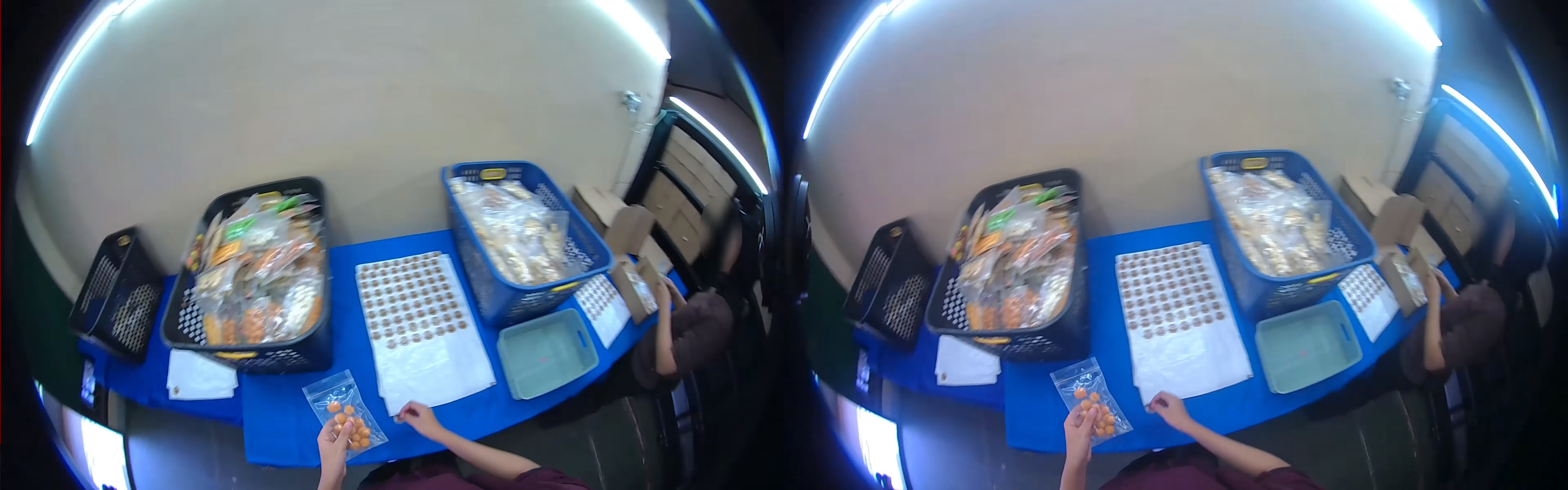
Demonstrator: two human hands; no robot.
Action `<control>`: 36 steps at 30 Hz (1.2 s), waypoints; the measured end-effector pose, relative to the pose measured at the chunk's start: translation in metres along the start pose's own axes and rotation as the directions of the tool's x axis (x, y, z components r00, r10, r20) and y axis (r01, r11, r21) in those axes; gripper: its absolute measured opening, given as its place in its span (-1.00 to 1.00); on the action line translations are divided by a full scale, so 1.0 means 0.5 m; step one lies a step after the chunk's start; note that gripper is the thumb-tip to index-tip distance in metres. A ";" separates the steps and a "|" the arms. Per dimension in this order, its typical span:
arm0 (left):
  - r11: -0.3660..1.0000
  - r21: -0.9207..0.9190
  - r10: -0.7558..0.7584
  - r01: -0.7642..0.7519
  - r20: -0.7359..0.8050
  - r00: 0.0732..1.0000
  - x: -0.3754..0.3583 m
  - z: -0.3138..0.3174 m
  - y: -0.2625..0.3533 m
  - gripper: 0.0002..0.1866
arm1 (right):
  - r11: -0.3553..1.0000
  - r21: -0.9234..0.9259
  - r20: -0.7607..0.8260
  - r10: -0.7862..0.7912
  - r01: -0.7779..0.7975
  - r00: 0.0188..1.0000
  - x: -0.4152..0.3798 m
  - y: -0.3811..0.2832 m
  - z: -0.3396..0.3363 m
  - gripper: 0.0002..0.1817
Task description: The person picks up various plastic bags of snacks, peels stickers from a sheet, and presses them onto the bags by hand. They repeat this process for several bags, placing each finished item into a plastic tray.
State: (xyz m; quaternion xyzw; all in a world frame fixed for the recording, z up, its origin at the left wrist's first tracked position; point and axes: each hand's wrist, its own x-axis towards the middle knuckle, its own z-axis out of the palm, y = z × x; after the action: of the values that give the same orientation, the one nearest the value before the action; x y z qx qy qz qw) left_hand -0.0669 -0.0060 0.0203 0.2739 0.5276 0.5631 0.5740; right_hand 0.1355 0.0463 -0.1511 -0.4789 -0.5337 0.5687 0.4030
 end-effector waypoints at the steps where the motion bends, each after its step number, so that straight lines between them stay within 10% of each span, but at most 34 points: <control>1: 1.000 0.013 0.000 -0.001 0.067 0.998 0.008 0.016 -0.001 -0.72 | 0.995 0.081 -0.022 0.057 -0.055 0.998 -0.041 -0.017 -0.003 -0.93; 5: 0.998 0.048 -0.059 0.048 0.260 0.964 0.024 0.083 -0.004 -0.73 | 0.914 0.294 -0.115 0.326 -0.281 0.938 -0.159 -0.053 -0.035 -0.89; 13: 0.976 0.187 -0.194 0.114 0.493 0.848 0.022 0.203 -0.052 -0.66 | 0.832 0.554 -0.461 0.321 -0.014 0.828 -0.223 -0.216 -0.125 -0.86; 26: 0.994 0.066 0.014 -0.090 0.731 0.682 0.010 0.340 0.055 -0.66 | 0.886 0.247 -0.713 -0.108 0.393 0.692 -0.248 -0.524 -0.190 -0.84; 36: 0.991 0.068 0.029 -0.117 0.740 0.672 0.016 0.305 0.080 -0.64 | 0.932 -0.151 -0.629 -0.347 0.330 0.695 -0.178 -0.537 -0.101 -0.76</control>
State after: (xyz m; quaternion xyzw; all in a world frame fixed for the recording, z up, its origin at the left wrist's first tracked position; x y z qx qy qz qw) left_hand 0.0564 0.0528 0.0989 0.5292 0.2703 0.3976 0.6992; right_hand 0.1899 -0.0007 0.1272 -0.5438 -0.4481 0.2776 0.6530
